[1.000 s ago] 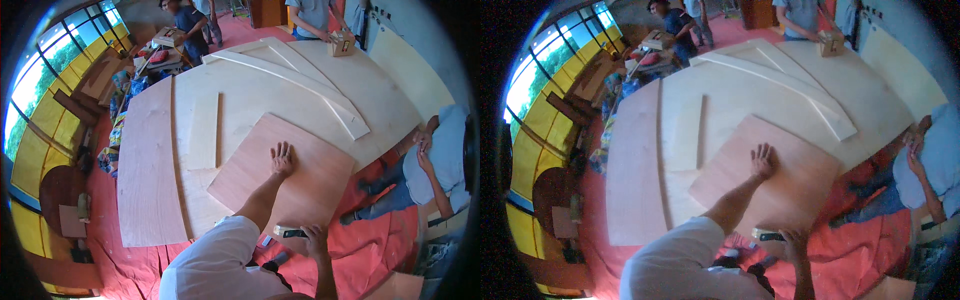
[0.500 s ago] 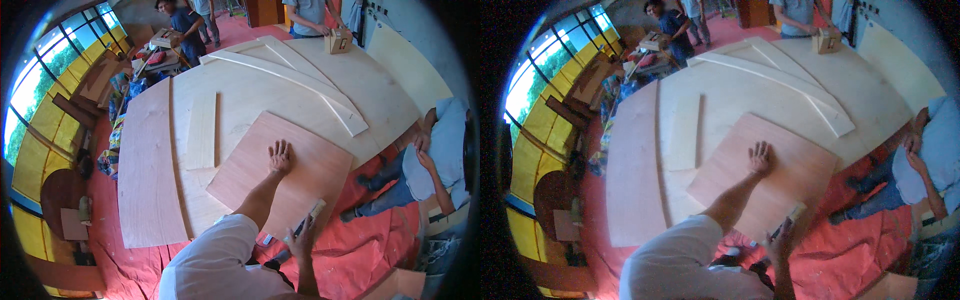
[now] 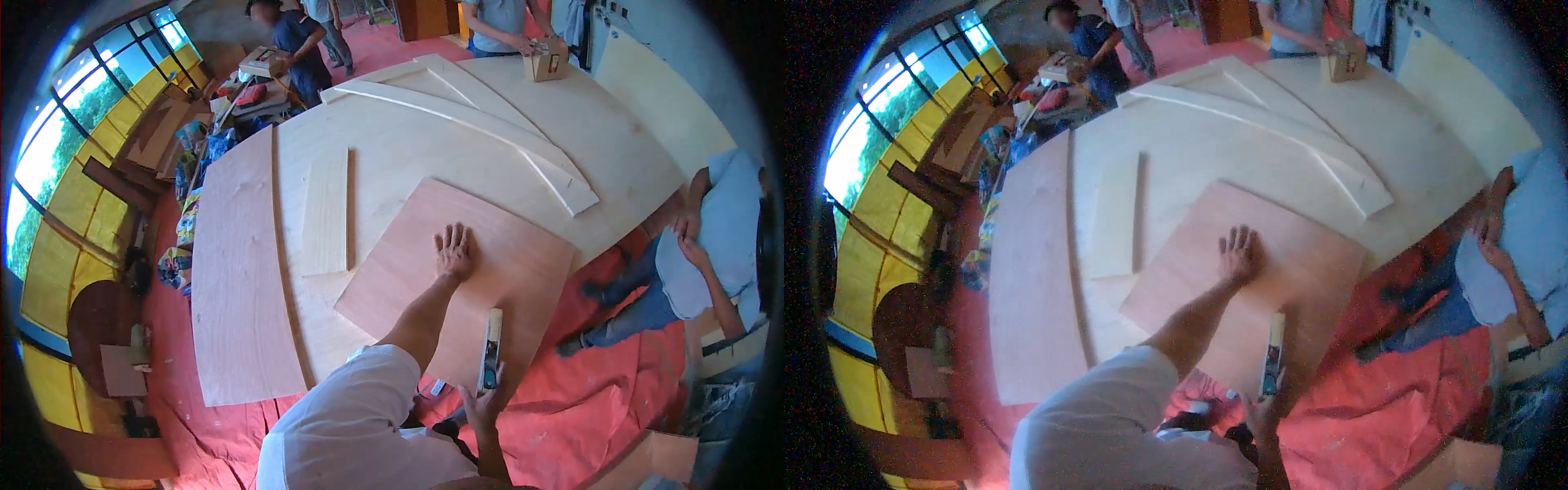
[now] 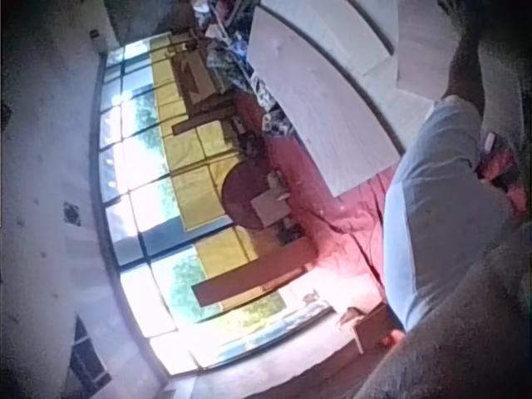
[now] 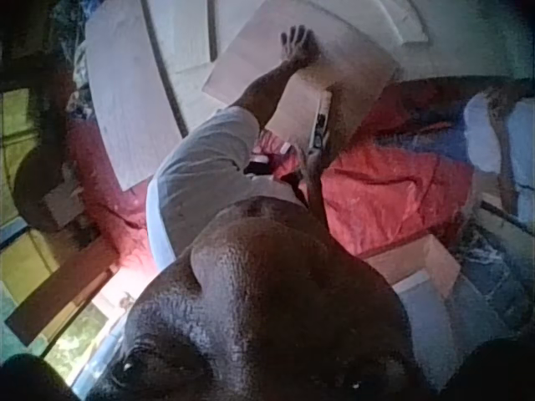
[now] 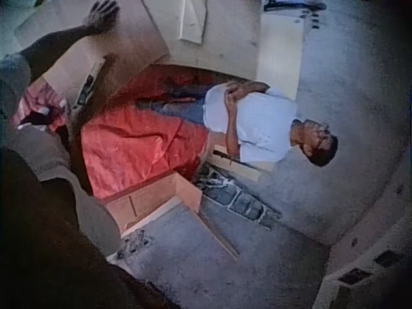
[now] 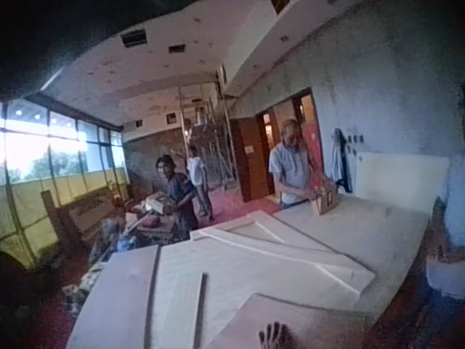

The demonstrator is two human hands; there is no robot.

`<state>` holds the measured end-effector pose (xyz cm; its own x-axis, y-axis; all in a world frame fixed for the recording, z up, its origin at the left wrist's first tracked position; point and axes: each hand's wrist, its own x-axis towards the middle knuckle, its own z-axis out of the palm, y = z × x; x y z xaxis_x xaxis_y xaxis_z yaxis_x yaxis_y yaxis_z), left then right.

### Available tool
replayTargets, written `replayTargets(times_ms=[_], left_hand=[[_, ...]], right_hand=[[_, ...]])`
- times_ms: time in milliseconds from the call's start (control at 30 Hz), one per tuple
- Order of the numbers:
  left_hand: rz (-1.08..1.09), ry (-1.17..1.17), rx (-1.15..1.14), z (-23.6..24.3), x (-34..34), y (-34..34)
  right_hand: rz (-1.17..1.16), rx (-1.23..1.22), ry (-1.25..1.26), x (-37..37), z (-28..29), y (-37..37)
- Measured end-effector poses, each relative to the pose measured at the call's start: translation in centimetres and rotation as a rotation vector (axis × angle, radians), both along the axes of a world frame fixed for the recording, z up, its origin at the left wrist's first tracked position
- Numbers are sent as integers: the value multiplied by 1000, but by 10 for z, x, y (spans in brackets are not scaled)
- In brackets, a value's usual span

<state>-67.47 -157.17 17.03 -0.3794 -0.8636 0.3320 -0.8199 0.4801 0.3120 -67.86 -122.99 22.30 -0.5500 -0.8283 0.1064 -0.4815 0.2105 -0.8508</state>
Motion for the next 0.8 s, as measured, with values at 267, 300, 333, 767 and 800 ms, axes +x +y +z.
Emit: replayTargets(times_ms=[267, 300, 333, 767, 800], left_hand=[[-23, -10, 91, 22, 5, -3], [-29, -9, 90, 27, 3, -3], [-25, -8, 87, 29, 7, -2], [-6, 4, 144, 15, -1, 11], [-42, -54, 124, 12, -4, 12]], right_hand=[[-21, 152, 259, -19, -7, -38], [-23, 88, 183, -21, -3, -40], [-14, 20, 108, -22, 0, -40], [-417, -254, -957, -27, -52, 122], [-501, -355, -1319, -19, -61, 139]])
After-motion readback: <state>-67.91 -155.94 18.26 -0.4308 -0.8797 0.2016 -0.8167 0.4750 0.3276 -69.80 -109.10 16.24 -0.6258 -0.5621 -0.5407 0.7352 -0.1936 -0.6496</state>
